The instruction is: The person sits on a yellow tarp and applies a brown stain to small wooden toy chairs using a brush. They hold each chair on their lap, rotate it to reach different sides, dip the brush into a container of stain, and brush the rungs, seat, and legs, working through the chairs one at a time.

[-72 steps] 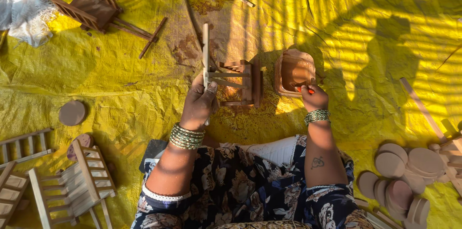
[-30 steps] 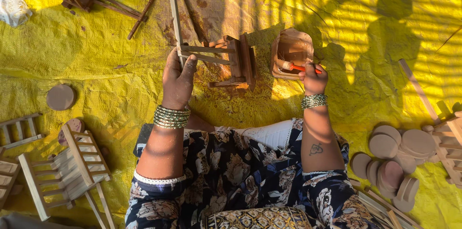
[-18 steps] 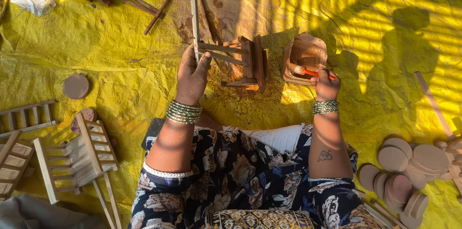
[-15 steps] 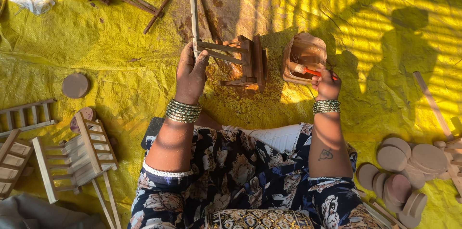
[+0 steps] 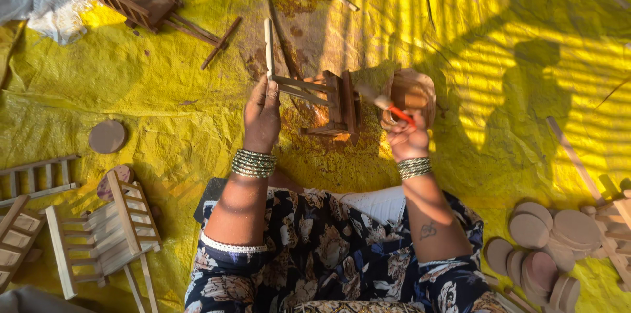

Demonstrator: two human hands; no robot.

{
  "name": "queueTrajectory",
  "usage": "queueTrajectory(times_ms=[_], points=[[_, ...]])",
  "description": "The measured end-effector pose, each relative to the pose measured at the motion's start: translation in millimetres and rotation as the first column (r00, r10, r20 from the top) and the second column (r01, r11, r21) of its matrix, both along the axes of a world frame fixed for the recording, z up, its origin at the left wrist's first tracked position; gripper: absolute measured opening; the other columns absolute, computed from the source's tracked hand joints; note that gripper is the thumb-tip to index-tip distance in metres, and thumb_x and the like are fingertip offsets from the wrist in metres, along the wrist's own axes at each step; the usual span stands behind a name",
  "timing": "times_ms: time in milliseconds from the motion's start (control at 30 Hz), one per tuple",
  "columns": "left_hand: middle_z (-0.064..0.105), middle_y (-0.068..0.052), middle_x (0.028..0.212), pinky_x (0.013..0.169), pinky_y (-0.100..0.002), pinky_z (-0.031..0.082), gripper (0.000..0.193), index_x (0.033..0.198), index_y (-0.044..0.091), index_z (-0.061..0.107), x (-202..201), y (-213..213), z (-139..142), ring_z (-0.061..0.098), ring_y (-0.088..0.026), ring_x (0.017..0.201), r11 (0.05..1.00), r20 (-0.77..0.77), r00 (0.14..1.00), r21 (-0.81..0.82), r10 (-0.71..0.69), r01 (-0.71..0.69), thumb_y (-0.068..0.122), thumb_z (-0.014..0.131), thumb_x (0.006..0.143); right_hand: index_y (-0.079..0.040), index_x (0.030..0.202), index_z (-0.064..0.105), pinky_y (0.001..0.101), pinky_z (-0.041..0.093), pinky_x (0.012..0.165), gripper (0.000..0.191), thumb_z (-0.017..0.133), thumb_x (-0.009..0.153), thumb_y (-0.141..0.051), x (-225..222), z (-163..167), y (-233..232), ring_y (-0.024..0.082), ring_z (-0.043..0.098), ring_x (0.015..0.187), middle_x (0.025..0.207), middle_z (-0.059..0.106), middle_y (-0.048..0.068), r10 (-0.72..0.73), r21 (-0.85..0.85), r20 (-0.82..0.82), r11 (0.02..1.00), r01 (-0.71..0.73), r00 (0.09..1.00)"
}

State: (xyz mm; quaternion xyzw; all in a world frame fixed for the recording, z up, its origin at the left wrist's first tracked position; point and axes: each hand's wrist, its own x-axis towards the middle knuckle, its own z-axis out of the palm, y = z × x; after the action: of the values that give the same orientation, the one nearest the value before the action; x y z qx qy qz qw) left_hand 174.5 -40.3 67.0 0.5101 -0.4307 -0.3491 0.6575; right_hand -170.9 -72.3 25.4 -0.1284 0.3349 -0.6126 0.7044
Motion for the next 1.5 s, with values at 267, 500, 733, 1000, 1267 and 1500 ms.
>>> queueTrajectory(times_ms=[267, 500, 733, 1000, 1267, 1500], points=[[0.054, 0.004, 0.085, 0.063, -0.021, 0.039, 0.042, 0.136, -0.004, 0.065, -4.0, -3.4, 4.7, 0.043, -0.005, 0.073, 0.996, -0.149, 0.985, -0.009, -0.09, 0.09, 0.027, 0.057, 0.108, -0.013, 0.112, 0.07, 0.0349, 0.048, 0.066, 0.035, 0.059, 0.102, -0.045, 95.0, 24.7, 14.5, 0.016, 0.059, 0.069, 0.08, 0.066, 0.0, 0.287, -0.222, 0.139, 0.942, -0.252, 0.948], [0.062, 0.002, 0.099, 0.076, -0.021, 0.047, 0.043, 0.139, -0.003, 0.057, 1.2, -9.3, 0.2, 0.052, -0.005, 0.086, 0.999, -0.104, 0.993, -0.009, -0.053, 0.053, 0.025, 0.058, 0.106, -0.012, 0.111, 0.067, 0.0316, 0.049, 0.068, 0.028, 0.062, 0.101, -0.037, 86.0, 7.6, 12.6, 0.015, 0.061, 0.072, 0.09, 0.071, 0.004, 0.124, -0.105, -0.308, 0.981, -0.163, 0.943], [0.057, 0.0, 0.093, 0.07, -0.023, 0.044, 0.043, 0.139, -0.002, 0.061, 1.8, -6.3, -3.3, 0.047, -0.007, 0.079, 0.996, -0.156, 0.984, 0.016, -0.089, 0.092, 0.026, 0.059, 0.106, -0.008, 0.116, 0.067, 0.0295, 0.05, 0.069, 0.025, 0.062, 0.104, -0.028, 74.6, 16.2, 16.0, 0.015, 0.061, 0.076, 0.092, 0.071, 0.005, 0.03, -0.254, -0.267, 0.962, -0.1, 0.963], [0.06, 0.002, 0.097, 0.073, -0.022, 0.046, 0.043, 0.139, -0.002, 0.06, 5.1, -2.6, 5.1, 0.051, -0.005, 0.084, 0.997, -0.14, 0.987, -0.018, -0.083, 0.082, 0.028, 0.058, 0.107, -0.003, 0.108, 0.068, 0.031, 0.051, 0.063, 0.021, 0.063, 0.103, -0.024, 101.5, 25.7, -1.7, 0.016, 0.063, 0.068, 0.085, 0.071, 0.008, -0.038, -0.364, -0.449, 0.92, -0.143, 0.893], [0.061, 0.003, 0.101, 0.077, -0.02, 0.047, 0.043, 0.14, -0.005, 0.059, 2.3, -4.0, -4.7, 0.052, -0.003, 0.087, 0.994, -0.097, 0.993, -0.092, -0.07, 0.062, 0.024, 0.059, 0.109, -0.002, 0.108, 0.069, 0.0238, 0.048, 0.059, 0.021, 0.062, 0.103, -0.021, 68.6, 20.6, 7.1, 0.009, 0.06, 0.062, 0.079, 0.07, 0.006, -0.262, -0.341, -0.668, 0.94, 0.026, 0.696], [0.053, 0.006, 0.085, 0.061, -0.02, 0.037, 0.044, 0.143, -0.002, 0.058, -0.5, -2.8, 2.5, 0.042, -0.003, 0.072, 0.988, -0.357, 0.922, -0.02, -0.152, 0.155, 0.023, 0.059, 0.107, 0.0, 0.108, 0.067, 0.0288, 0.053, 0.067, 0.023, 0.06, 0.105, -0.022, 110.6, 42.6, 24.8, 0.015, 0.065, 0.071, 0.085, 0.071, 0.008, -0.116, -0.467, -0.496, 0.871, -0.153, 0.86]])
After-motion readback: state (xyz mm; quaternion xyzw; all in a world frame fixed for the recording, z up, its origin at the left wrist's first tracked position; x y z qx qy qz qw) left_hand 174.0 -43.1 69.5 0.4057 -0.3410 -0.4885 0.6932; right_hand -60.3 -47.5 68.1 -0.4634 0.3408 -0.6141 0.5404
